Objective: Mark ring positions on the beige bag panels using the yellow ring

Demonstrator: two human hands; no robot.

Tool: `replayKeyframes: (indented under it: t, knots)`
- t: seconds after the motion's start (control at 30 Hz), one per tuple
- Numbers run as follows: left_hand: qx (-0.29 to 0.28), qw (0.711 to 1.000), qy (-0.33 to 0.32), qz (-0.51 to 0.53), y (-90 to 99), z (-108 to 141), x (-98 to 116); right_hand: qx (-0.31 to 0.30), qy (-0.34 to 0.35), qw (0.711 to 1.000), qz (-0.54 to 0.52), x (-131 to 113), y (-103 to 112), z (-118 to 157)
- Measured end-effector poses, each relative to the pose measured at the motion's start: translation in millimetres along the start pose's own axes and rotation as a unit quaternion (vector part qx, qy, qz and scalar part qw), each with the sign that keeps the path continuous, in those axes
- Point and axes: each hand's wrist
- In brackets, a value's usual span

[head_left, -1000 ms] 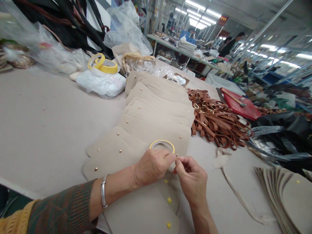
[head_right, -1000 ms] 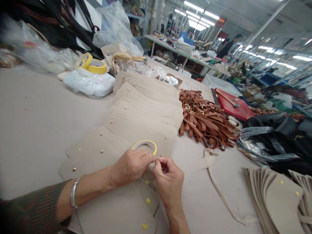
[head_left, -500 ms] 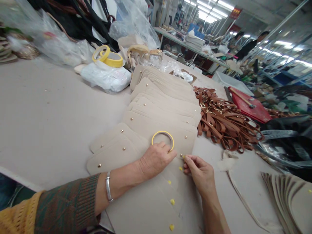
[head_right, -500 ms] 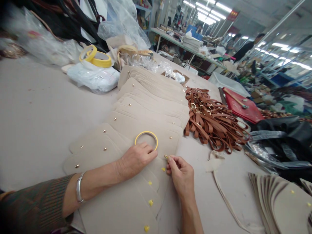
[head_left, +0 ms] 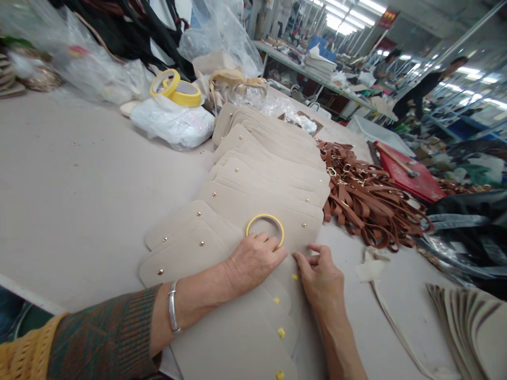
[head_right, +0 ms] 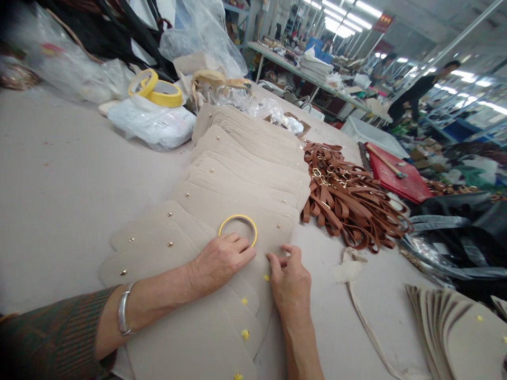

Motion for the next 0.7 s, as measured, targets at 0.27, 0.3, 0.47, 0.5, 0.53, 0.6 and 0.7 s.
replayKeyframes:
  t: [0.27, 0.3, 0.47, 0.5, 0.53, 0.6, 0.7]
  knots:
    - [0.002, 1.000, 0.004, -0.011, -1.5, 1, -3, 0.014, 0.089, 0.996, 0.010, 8, -1, 16]
    - [0.001, 1.000, 0.003, -0.007, -1.8, 0, -3, 0.020, 0.090, 0.995, 0.025, 6, -4, 15]
    - [0.009, 1.000, -0.017, 0.016, -1.1, 2, -4, 0.025, 0.077, 0.995, 0.061, -3, -10, 8]
    - [0.019, 0.999, -0.021, 0.018, -2.4, 4, -2, 0.025, 0.078, 0.995, 0.059, -4, -10, 8]
    - [0.035, 0.999, -0.027, 0.018, -5.3, 6, 0, 0.023, 0.082, 0.995, 0.055, -4, -10, 7]
    - [0.075, 0.996, -0.046, 0.012, -17.4, 9, 1, 0.021, 0.097, 0.993, 0.056, -1, -14, 6]
    - [0.188, 0.975, -0.113, -0.036, -41.8, 4, -9, 0.056, 0.117, 0.988, 0.079, 9, -28, -3]
Point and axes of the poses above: each hand's wrist, its own z-axis away from the middle knuckle, its own y-axis out of the back of the hand, x = y × z, and after that the axes turned 8 degrees about -y, right-handed
